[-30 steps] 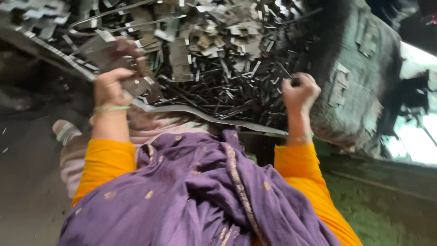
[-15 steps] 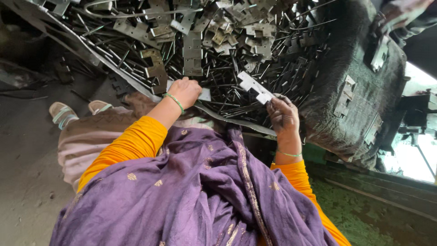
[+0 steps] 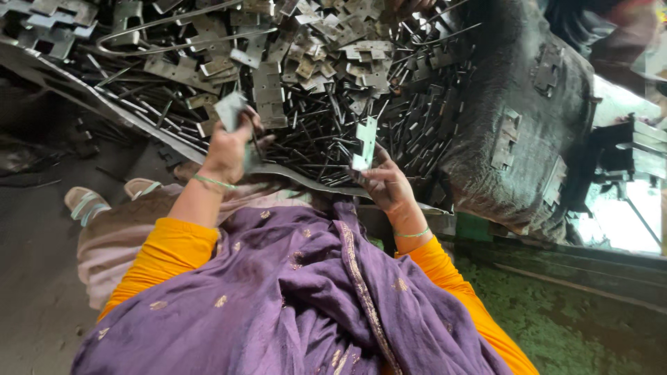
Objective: The person sorts small metal hardware pieces from a large pile on a workbench. They pick up individual items, separate them by type, and place them into a nearby container. The task is performed by hand without tools.
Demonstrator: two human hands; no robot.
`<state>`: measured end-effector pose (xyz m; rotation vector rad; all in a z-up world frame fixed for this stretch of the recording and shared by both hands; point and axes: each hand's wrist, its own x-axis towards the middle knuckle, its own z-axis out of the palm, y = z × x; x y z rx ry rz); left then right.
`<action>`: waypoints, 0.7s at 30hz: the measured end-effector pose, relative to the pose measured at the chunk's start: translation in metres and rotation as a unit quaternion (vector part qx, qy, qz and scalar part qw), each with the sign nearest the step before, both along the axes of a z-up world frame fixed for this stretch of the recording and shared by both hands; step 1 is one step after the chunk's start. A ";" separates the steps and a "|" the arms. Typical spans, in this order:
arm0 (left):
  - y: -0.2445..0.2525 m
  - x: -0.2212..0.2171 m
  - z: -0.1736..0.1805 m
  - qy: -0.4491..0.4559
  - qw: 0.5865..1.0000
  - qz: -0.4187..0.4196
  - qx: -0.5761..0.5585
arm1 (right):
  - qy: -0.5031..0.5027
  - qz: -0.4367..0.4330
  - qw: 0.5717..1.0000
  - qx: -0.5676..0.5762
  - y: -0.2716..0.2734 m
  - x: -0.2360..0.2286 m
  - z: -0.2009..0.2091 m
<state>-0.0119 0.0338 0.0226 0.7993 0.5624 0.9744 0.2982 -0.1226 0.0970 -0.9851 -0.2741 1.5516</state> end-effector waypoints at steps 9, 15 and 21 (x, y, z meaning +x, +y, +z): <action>-0.053 0.044 0.034 -0.304 0.917 -0.103 -0.238 | -0.453 0.081 0.872 0.165 0.012 -0.058 0.004; -0.082 0.085 0.018 -0.153 0.932 -0.014 -0.327 | -0.681 0.199 0.635 0.306 0.003 -0.097 0.005; -0.053 0.038 0.040 0.292 0.926 -0.132 0.202 | -0.070 0.019 0.997 0.029 0.015 -0.035 0.023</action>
